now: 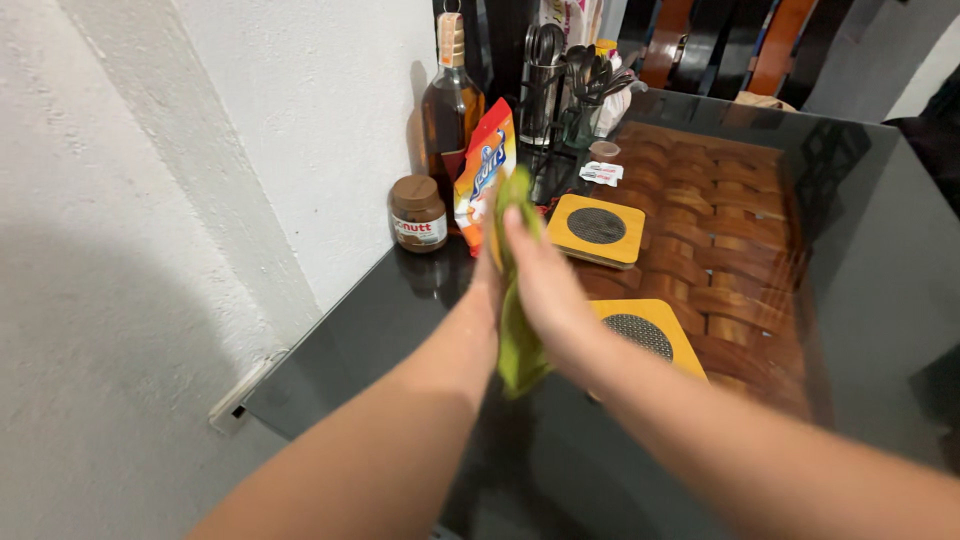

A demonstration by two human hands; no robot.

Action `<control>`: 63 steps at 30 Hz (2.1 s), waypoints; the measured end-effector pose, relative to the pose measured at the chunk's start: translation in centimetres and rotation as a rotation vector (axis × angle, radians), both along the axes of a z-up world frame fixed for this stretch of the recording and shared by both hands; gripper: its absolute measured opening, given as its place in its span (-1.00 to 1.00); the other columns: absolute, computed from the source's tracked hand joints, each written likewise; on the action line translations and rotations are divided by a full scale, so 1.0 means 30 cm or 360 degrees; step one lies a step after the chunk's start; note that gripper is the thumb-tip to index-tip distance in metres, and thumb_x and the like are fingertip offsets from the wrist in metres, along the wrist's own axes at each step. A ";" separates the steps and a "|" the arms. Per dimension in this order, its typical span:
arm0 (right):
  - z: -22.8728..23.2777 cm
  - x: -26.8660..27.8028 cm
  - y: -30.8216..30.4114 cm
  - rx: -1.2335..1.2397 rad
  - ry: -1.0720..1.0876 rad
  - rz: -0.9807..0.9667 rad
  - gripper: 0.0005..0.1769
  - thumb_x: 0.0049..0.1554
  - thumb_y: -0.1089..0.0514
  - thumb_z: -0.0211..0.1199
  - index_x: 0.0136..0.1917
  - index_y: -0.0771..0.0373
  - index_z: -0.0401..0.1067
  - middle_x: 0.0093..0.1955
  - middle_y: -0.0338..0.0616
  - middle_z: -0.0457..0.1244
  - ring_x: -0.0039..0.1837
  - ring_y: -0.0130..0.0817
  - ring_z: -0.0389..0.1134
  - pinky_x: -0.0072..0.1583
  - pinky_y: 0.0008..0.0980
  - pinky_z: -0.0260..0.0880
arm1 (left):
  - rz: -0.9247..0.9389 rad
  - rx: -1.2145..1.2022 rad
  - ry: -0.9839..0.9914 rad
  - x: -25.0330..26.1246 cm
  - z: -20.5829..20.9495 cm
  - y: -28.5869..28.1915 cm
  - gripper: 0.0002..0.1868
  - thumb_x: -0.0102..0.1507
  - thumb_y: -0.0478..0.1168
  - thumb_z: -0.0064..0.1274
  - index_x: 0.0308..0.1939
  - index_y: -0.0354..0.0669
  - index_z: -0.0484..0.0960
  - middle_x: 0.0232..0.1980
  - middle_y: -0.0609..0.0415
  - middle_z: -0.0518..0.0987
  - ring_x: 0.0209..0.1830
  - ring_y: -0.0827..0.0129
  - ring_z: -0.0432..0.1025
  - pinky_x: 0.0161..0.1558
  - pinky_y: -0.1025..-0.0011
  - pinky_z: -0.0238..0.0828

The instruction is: The person wipes yellow coasters with a green cloth at a table, rinses and wrings the cloth in a kitchen sink, and returns to wipe the table surface and coasters.

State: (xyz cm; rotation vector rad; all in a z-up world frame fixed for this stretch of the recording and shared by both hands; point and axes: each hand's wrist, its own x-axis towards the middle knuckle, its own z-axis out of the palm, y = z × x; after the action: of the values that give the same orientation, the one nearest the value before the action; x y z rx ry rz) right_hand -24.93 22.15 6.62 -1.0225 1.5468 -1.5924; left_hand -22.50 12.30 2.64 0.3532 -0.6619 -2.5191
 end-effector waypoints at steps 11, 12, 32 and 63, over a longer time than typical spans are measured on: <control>-0.231 -0.327 -0.096 0.0076 -0.1600 0.0398 -0.47 0.35 -0.28 -0.03 0.23 0.14 0.44 0.06 0.01 0.41 0.07 0.00 0.43 0.26 0.11 0.38 | 0.0290 -0.0126 -0.1071 0.053 -0.050 0.080 0.12 -0.26 0.17 0.50 0.24 -0.41 0.49 0.32 -0.16 0.63 0.28 0.07 0.58 0.18 -0.07 0.57; -0.207 -0.348 -0.082 0.0350 -0.1547 0.0070 -0.52 0.34 -0.21 -0.08 0.24 0.11 0.45 0.03 -0.02 0.43 0.06 -0.03 0.43 0.28 0.11 0.38 | 0.0396 -0.0162 -0.1231 0.053 -0.098 0.041 0.13 -0.19 0.15 0.54 0.29 -0.43 0.40 0.33 -0.19 0.57 0.28 0.07 0.52 0.22 -0.01 0.49; -0.182 -0.744 0.217 0.0212 -0.0847 -0.1008 -0.42 0.31 -0.27 -0.08 0.36 0.16 0.29 0.31 -0.01 0.30 0.27 -0.02 0.38 0.33 0.15 0.39 | 0.0901 -0.0645 -0.2897 0.262 -0.317 -0.169 -0.13 0.20 -0.12 0.19 0.51 -0.21 0.10 0.40 -0.23 0.17 0.31 -0.11 0.21 0.15 0.02 0.36; -0.289 -0.523 0.075 0.0436 0.1546 -0.0539 -0.28 0.31 -0.21 -0.32 0.67 -0.02 -0.03 0.66 -0.05 -0.06 0.70 -0.19 -0.22 0.54 0.40 -0.43 | 0.0668 -0.1232 -0.1442 -0.197 -0.050 0.209 -0.78 0.29 -0.24 0.02 -0.11 -0.35 0.62 -0.15 -0.15 0.65 -0.28 0.15 0.58 -0.31 0.24 0.48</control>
State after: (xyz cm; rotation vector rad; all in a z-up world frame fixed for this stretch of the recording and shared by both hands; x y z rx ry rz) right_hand -40.62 24.39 -2.06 -1.5418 2.6053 -1.0338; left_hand -28.41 18.57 1.14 1.1854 -1.6056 -1.4517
